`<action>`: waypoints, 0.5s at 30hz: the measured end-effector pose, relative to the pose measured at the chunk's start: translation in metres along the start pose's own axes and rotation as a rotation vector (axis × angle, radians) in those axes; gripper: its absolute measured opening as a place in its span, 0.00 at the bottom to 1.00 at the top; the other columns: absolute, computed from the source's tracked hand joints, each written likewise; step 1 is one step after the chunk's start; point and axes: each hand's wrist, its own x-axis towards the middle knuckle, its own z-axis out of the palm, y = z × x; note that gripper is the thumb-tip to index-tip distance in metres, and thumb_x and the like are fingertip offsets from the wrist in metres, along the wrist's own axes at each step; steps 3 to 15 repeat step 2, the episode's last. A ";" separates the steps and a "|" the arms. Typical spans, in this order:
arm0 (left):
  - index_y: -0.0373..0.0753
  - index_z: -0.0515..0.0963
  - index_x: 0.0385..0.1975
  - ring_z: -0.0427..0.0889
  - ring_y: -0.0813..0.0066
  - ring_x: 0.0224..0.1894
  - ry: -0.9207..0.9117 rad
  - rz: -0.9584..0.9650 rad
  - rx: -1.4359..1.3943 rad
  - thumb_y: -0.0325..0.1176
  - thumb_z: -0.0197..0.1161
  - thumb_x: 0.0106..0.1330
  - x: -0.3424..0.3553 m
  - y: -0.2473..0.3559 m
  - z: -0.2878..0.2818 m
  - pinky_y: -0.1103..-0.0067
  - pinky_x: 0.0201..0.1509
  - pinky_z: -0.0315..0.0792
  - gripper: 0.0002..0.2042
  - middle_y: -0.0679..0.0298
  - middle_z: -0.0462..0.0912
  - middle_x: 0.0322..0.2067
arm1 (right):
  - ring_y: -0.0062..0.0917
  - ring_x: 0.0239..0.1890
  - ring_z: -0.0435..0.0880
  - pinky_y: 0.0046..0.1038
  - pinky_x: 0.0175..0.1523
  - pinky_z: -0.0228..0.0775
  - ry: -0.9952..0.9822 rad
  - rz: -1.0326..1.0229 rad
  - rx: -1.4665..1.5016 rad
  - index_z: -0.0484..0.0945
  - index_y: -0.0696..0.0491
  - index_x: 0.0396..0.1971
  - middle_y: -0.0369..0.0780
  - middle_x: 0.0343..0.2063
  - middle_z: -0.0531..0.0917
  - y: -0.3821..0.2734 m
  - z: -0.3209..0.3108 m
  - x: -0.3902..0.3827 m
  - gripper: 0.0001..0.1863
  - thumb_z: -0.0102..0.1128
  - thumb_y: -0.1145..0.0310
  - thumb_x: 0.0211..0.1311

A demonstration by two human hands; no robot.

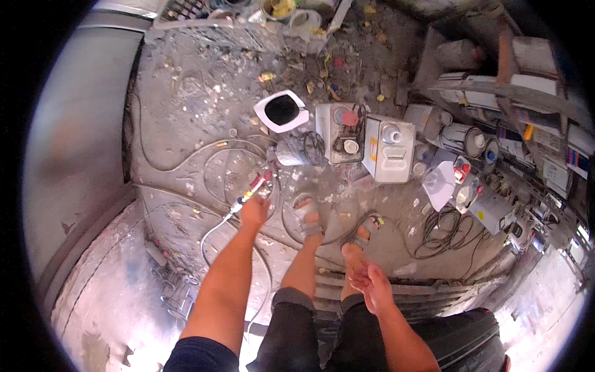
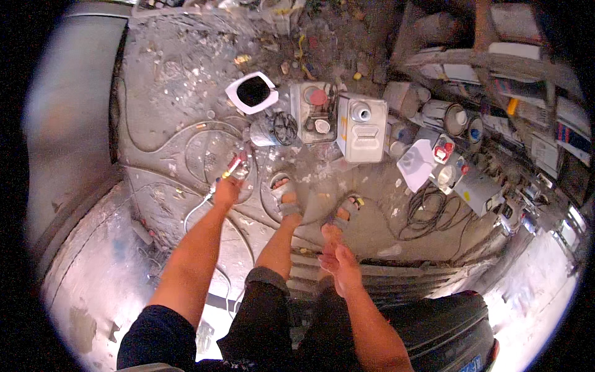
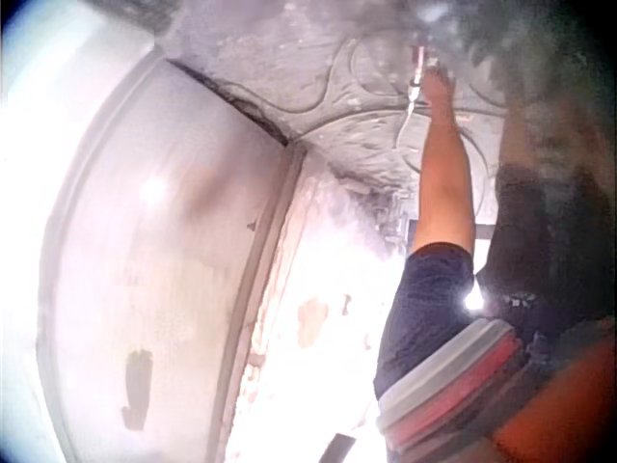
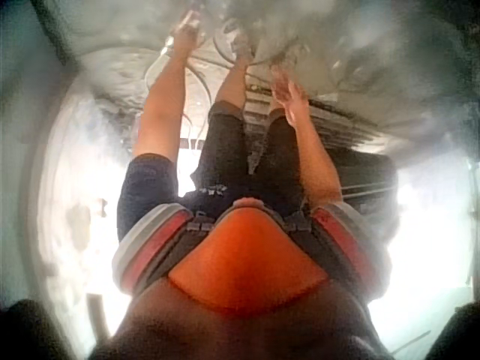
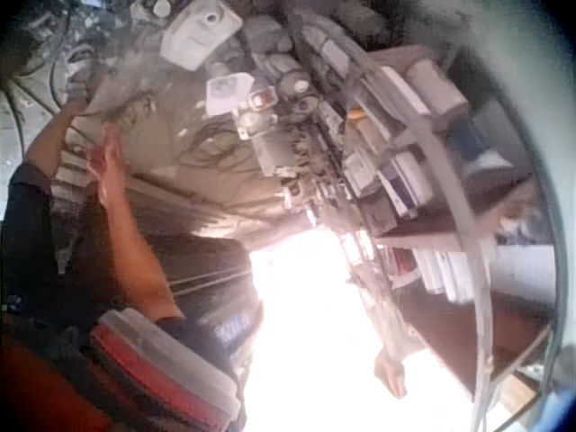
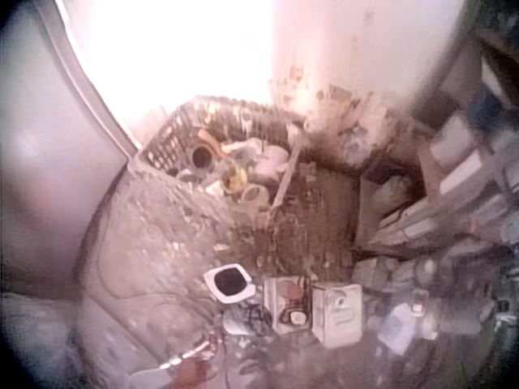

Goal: The person uses a spray gun to apply paint to the rear bumper of a car that is masked with tape and paper. After finishing the spray, the person walks to a workbench, pours liquid from a white container into a funnel, and stirs the mixture with a metal spatula.

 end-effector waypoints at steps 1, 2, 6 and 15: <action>0.38 0.79 0.33 0.80 0.51 0.35 0.000 -0.024 0.079 0.49 0.57 0.57 0.020 -0.009 0.001 0.62 0.39 0.73 0.18 0.50 0.81 0.31 | 0.31 0.55 0.70 0.35 0.59 0.60 -0.010 0.014 -0.013 0.59 0.52 0.59 0.39 0.49 0.73 0.006 -0.008 0.009 0.28 0.44 0.51 0.66; 0.37 0.78 0.36 0.80 0.51 0.36 0.078 -0.018 0.158 0.49 0.57 0.58 0.037 -0.017 0.005 0.62 0.40 0.73 0.20 0.46 0.80 0.29 | 0.31 0.55 0.70 0.35 0.60 0.60 0.042 0.077 -0.037 0.59 0.51 0.60 0.39 0.50 0.73 0.015 -0.016 0.017 0.28 0.45 0.51 0.66; 0.37 0.78 0.36 0.80 0.51 0.36 0.078 -0.018 0.158 0.49 0.57 0.58 0.037 -0.017 0.005 0.62 0.40 0.73 0.20 0.46 0.80 0.29 | 0.31 0.55 0.70 0.35 0.60 0.60 0.042 0.077 -0.037 0.59 0.51 0.60 0.39 0.50 0.73 0.015 -0.016 0.017 0.28 0.45 0.51 0.66; 0.37 0.78 0.36 0.80 0.51 0.36 0.078 -0.018 0.158 0.49 0.57 0.58 0.037 -0.017 0.005 0.62 0.40 0.73 0.20 0.46 0.80 0.29 | 0.31 0.55 0.70 0.35 0.60 0.60 0.042 0.077 -0.037 0.59 0.51 0.60 0.39 0.50 0.73 0.015 -0.016 0.017 0.28 0.45 0.51 0.66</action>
